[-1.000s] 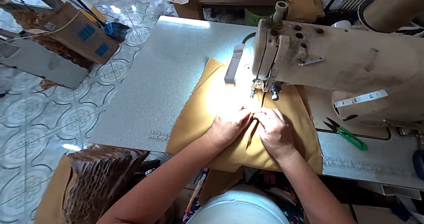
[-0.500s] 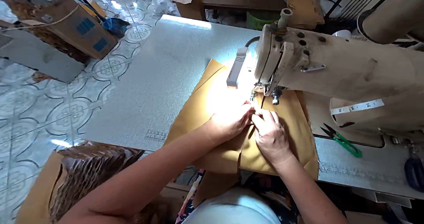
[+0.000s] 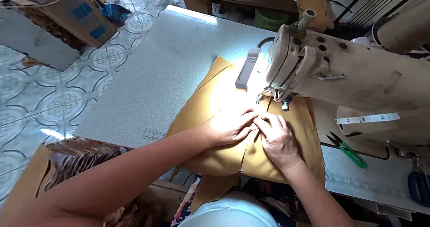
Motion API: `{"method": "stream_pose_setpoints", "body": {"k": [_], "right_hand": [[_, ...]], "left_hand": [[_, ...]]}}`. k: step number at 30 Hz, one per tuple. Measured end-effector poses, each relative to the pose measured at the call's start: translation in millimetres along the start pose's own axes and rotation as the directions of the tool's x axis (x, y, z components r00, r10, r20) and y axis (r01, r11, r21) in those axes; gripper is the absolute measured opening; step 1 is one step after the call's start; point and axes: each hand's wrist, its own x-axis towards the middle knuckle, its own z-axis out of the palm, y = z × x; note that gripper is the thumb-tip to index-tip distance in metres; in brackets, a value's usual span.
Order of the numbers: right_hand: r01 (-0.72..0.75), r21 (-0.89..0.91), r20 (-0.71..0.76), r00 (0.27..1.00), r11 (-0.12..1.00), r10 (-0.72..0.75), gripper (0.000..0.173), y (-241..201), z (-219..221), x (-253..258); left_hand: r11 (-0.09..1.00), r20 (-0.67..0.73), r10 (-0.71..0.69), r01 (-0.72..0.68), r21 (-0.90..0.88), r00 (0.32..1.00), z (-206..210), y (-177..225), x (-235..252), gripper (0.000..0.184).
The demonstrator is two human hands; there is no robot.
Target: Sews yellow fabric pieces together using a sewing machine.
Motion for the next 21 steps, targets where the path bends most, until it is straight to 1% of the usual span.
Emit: {"method": "stream_pose_setpoints", "body": {"k": [2,6,8,9,11,13,16,17,19,21], "right_hand": [[0.033,0.016,0.008,0.999,0.999,-0.033,0.026,7.7,0.2,5.7],[0.111,0.033,0.034,0.993,0.993,-0.112,0.028,25.9,1.3,20.4],[0.124,0.059,0.029,0.992,0.99,-0.126,0.027,29.8,1.3,23.1],[0.113,0.073,0.029,0.993,0.991,-0.116,0.027,28.8,0.6,23.0],[0.046,0.098,0.036,0.998,0.994,-0.05,0.03,21.3,-2.5,21.9],[-0.04,0.131,0.03,0.999,0.991,0.036,0.033,11.7,-6.0,22.0],[-0.137,0.164,-0.006,0.99,0.977,0.14,0.03,1.1,-3.9,21.9],[-0.158,0.163,-0.017,0.986,0.974,0.163,0.028,-2.0,-2.8,21.5],[-0.184,0.156,-0.033,0.981,0.971,0.191,0.024,-7.4,-1.0,20.4],[-0.21,0.144,-0.03,0.976,0.967,0.216,0.023,-11.5,-1.4,18.4]], "left_hand": [[1.0,-0.01,0.01,-0.01,0.01,1.0,0.3,-3.9,3.8,0.045],[1.0,0.027,-0.01,0.009,0.005,1.0,-1.9,-13.9,13.3,0.054],[1.0,0.022,0.007,-0.007,0.011,1.0,-2.6,-16.8,15.0,0.058],[1.0,0.02,0.017,-0.017,0.019,1.0,-3.2,-16.8,14.6,0.06],[0.999,0.024,0.036,-0.036,0.033,0.999,-6.7,-12.7,12.1,0.065],[0.997,0.019,0.064,-0.065,0.042,0.998,-9.8,-6.3,8.3,0.063],[0.998,0.109,0.047,-0.05,0.025,0.993,-15.2,-0.4,4.8,0.067],[0.999,0.12,0.042,-0.045,0.016,0.992,-15.1,-0.7,4.2,0.069],[0.999,0.106,0.043,-0.044,0.008,0.993,-11.3,-3.1,3.0,0.072],[1.0,0.093,0.029,-0.03,0.004,0.995,-8.6,-4.2,1.2,0.073]]}}
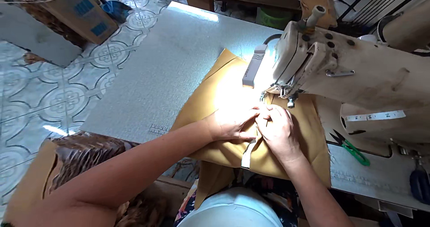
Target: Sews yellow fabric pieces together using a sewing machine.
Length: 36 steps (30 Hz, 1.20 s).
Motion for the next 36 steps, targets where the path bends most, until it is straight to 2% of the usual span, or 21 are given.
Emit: {"method": "stream_pose_setpoints", "body": {"k": [5,9,16,20,23,30,36], "right_hand": [[-0.055,0.065,-0.016,0.998,0.996,0.057,0.016,-0.7,1.2,-6.6],[-0.026,0.115,-0.035,0.999,0.993,0.03,0.016,3.3,3.3,-11.7],[0.076,0.028,0.004,0.997,0.997,-0.076,0.021,5.7,0.6,-17.2],[0.071,0.02,-0.009,0.997,0.997,-0.071,0.025,5.5,-0.1,-13.7],[0.05,-0.064,0.019,0.999,0.997,-0.049,0.03,5.3,1.3,-10.9],[0.071,-0.203,0.065,0.996,0.977,-0.059,0.033,0.8,4.1,-13.0],[0.08,-0.196,0.08,0.995,0.977,-0.065,0.035,5.9,4.9,-4.2]], "left_hand": [[1.0,-0.016,-0.001,0.001,0.006,1.0,2.8,1.5,-1.4,0.071],[1.0,-0.043,0.014,-0.014,0.0,0.999,-1.3,9.3,2.4,0.06],[0.999,-0.109,0.047,-0.049,-0.014,0.993,6.4,4.7,-0.3,0.057],[0.999,-0.099,0.013,-0.016,-0.029,0.995,7.0,4.9,-1.3,0.057],[0.999,-0.092,0.003,-0.007,-0.042,0.996,7.7,4.8,-1.2,0.056],[0.999,-0.098,0.052,-0.053,-0.003,0.994,6.2,3.2,-5.9,0.053],[0.997,-0.047,0.06,-0.062,-0.044,0.997,3.1,-10.3,1.2,0.049]]}}
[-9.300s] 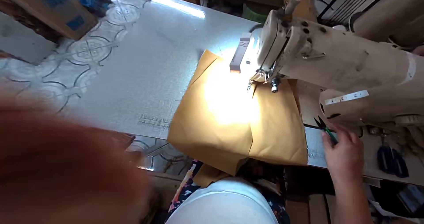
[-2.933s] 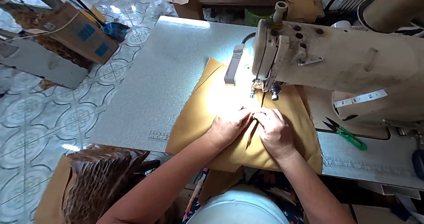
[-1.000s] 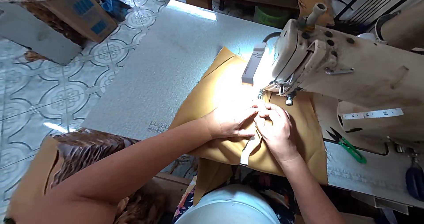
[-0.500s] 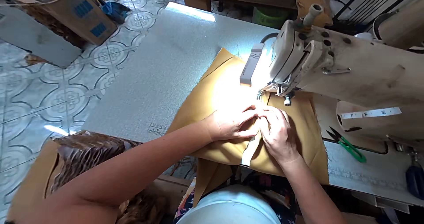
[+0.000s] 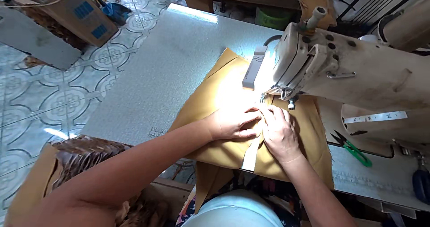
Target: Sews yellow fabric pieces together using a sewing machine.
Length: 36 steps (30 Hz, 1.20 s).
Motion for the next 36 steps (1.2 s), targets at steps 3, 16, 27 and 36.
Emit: {"method": "stream_pose_setpoints", "body": {"k": [3,16,27,36], "right_hand": [[0.039,0.028,-0.009,0.999,0.999,-0.039,0.032,9.5,1.8,12.6],[0.173,0.327,-0.108,0.983,0.929,-0.145,0.028,36.7,1.0,26.2],[-0.201,0.202,0.117,0.977,0.959,0.18,0.018,-1.9,-16.1,27.7],[-0.163,0.212,0.08,0.986,0.964,0.149,0.012,-3.5,-12.5,23.3]], "left_hand": [[0.999,-0.034,0.037,-0.037,0.01,0.999,-1.6,-15.0,10.2,0.048],[0.969,-0.053,-0.247,0.247,0.004,0.968,-3.7,5.1,25.0,0.035],[0.985,-0.055,-0.172,0.173,0.011,0.984,-1.7,-7.6,13.0,0.042],[0.99,-0.057,-0.143,0.143,0.002,0.988,-0.4,-10.9,12.3,0.041]]}}
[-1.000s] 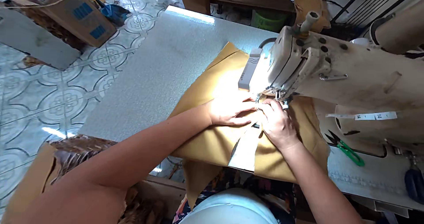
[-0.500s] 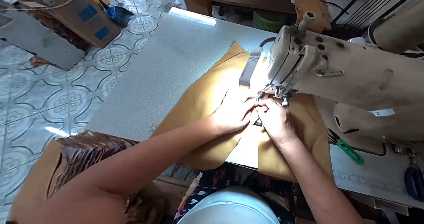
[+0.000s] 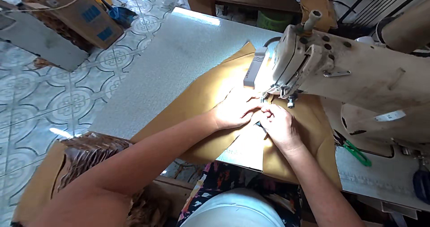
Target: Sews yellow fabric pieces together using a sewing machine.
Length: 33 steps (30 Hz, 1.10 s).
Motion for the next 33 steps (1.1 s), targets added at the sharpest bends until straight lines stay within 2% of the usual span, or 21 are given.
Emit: {"method": "stream_pose_setpoints", "body": {"k": [15,21,29,33], "right_hand": [[0.231,-0.109,-0.128,0.961,0.967,-0.244,0.021,15.7,10.5,-30.6],[0.237,-0.148,-0.119,0.959,0.96,-0.256,0.023,13.8,10.1,-31.8],[0.196,-0.209,-0.104,0.97,0.958,-0.221,0.021,9.0,10.4,-15.1],[0.176,-0.232,-0.07,0.978,0.957,-0.197,0.024,12.2,11.4,0.0]], "left_hand": [[0.992,-0.005,0.121,-0.121,-0.015,0.993,-4.0,-9.6,0.0,0.036],[0.982,-0.004,0.185,-0.185,-0.035,0.983,-3.8,-17.1,1.0,0.034],[0.983,0.058,0.178,-0.176,-0.041,0.982,-9.0,-28.9,13.0,0.036],[0.978,-0.037,0.208,-0.207,0.017,0.977,-4.9,-46.2,24.7,0.034]]}}
